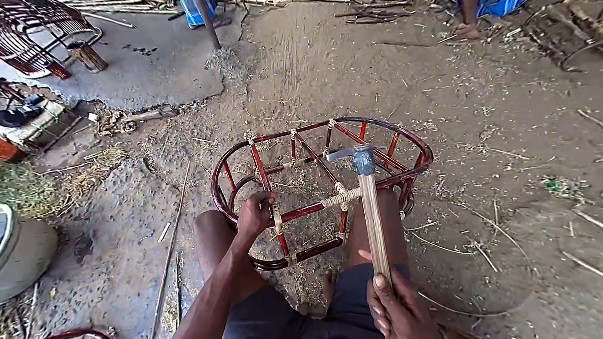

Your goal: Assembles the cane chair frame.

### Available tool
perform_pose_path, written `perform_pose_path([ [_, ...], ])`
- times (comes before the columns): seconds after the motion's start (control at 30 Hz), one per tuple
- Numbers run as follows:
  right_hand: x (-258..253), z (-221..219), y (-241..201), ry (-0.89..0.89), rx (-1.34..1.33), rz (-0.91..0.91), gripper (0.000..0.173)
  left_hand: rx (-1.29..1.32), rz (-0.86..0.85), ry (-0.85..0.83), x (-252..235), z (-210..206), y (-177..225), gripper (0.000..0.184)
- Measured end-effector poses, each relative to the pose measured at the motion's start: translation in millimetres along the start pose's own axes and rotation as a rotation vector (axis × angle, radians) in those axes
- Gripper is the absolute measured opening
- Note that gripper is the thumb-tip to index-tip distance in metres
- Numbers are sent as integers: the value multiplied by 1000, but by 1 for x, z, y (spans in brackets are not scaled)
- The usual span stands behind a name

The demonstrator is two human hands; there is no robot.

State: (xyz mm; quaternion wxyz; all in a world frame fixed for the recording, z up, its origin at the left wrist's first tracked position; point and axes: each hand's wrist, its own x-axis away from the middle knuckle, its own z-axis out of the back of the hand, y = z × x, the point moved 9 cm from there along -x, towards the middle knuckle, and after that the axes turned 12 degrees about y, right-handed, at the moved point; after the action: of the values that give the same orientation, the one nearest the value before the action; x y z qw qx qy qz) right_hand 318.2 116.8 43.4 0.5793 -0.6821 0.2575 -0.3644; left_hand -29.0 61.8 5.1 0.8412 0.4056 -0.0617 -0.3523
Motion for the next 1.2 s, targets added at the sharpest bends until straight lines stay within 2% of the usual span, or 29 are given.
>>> perform_pose_path([
  [0.07,1,7,13,147,139,-4,48,4,-5,8,1,2,1,18],
  [0.13,-1,11,10,186,272,63,57,16,-7,-2,-1,1,2,18],
  [0.27,-2,-2,2,168,387,284,61,19,4,-6,2,1,0,18],
  [0.43,-14,-22,-4,132,561,402,53,-15,-123,-17,4,0,9,18],
  [0.53,-17,-40,-1,136,659,490,50,-30,-132,-28,4,0,11,21],
  [0.7,-16,-49,15,93,807,449,52,-9,-66,8,1,0,6,41],
  [0.87,-16,-42,-3,142,749,482,50,-1,-75,14,2,1,10,43],
  [0.97,-19,-41,2,33,833,364,54,-6,-84,11,3,0,9,43],
  [1.07,-18,-32,-14,114,711,412,52,49,-63,4,3,3,5,50],
  [1.13,-16,-25,-41,223,558,550,50,144,43,9,3,6,-6,54],
  [1.2,-14,-25,-56,302,499,644,51,174,239,-38,5,2,-21,50],
])
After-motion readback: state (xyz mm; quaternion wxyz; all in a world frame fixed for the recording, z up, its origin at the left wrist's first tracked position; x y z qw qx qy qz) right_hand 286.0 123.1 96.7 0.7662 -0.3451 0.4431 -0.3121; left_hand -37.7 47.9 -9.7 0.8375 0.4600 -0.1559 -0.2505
